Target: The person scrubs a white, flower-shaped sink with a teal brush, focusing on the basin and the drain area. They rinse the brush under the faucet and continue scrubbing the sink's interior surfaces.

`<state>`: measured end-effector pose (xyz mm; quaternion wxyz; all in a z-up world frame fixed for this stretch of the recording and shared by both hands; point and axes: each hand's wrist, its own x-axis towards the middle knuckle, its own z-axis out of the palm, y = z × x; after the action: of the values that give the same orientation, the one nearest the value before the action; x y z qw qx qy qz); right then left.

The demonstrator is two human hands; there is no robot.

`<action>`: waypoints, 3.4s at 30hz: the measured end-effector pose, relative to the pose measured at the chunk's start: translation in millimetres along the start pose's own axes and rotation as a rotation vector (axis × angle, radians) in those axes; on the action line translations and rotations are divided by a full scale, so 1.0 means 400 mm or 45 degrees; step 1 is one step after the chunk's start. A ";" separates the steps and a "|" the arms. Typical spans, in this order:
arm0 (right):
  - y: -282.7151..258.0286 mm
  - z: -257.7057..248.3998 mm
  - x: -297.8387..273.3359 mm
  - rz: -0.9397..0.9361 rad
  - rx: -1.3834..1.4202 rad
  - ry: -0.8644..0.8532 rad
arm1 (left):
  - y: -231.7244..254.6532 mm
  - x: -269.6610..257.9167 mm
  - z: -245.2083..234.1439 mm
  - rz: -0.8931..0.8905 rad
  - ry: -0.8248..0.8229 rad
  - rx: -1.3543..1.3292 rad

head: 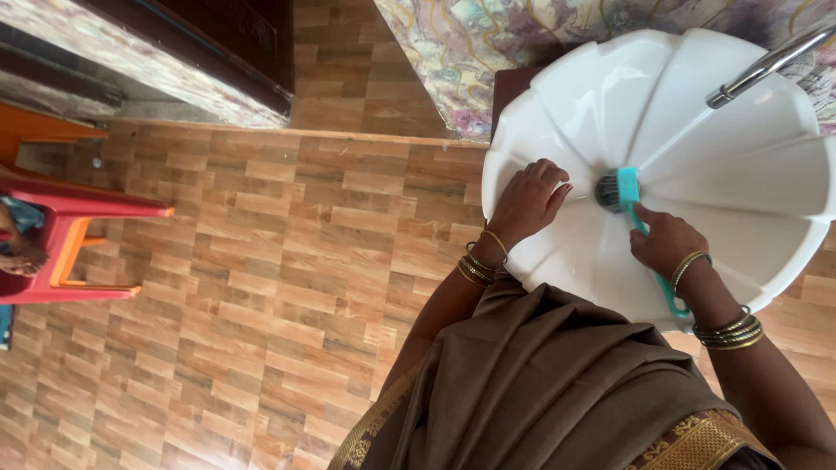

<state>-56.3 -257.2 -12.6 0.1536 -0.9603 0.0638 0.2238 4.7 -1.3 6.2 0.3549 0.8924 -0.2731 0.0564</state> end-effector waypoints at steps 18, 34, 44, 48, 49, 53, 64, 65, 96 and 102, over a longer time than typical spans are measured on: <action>-0.040 0.059 0.028 -0.063 -0.138 0.023 | 0.004 -0.005 -0.005 0.003 0.245 -0.045; -0.042 -0.013 0.050 0.007 -0.157 -0.055 | -0.003 0.001 0.004 -0.009 0.197 0.049; -0.122 0.045 0.083 -0.110 -0.188 -0.074 | -0.004 -0.008 0.014 -0.050 0.069 0.159; -0.075 0.020 0.035 -0.101 -0.272 -0.219 | 0.001 0.001 0.013 -0.060 0.046 0.168; -0.067 0.012 0.031 -0.084 -0.249 -0.173 | 0.000 0.000 0.012 -0.055 0.044 0.171; -0.060 -0.001 0.035 -0.110 -0.267 -0.121 | -0.001 -0.004 0.013 -0.047 0.049 0.175; -0.048 -0.023 0.052 -0.167 -0.402 -0.087 | -0.004 0.001 0.020 -0.023 0.043 0.216; -0.051 -0.021 0.047 -0.187 -0.418 -0.148 | -0.006 -0.002 0.020 -0.025 0.039 0.210; 0.032 -0.007 0.073 -0.108 -0.236 -0.081 | -0.011 -0.003 0.027 -0.023 0.002 0.253; 0.033 0.045 -0.013 -0.228 -0.123 -0.182 | -0.015 -0.014 0.024 0.005 0.008 0.220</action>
<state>-70.9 -263.5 -29.1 0.1306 -0.9501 -0.0440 0.2798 2.2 -1.5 -6.2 0.2772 0.9189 -0.2679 0.0833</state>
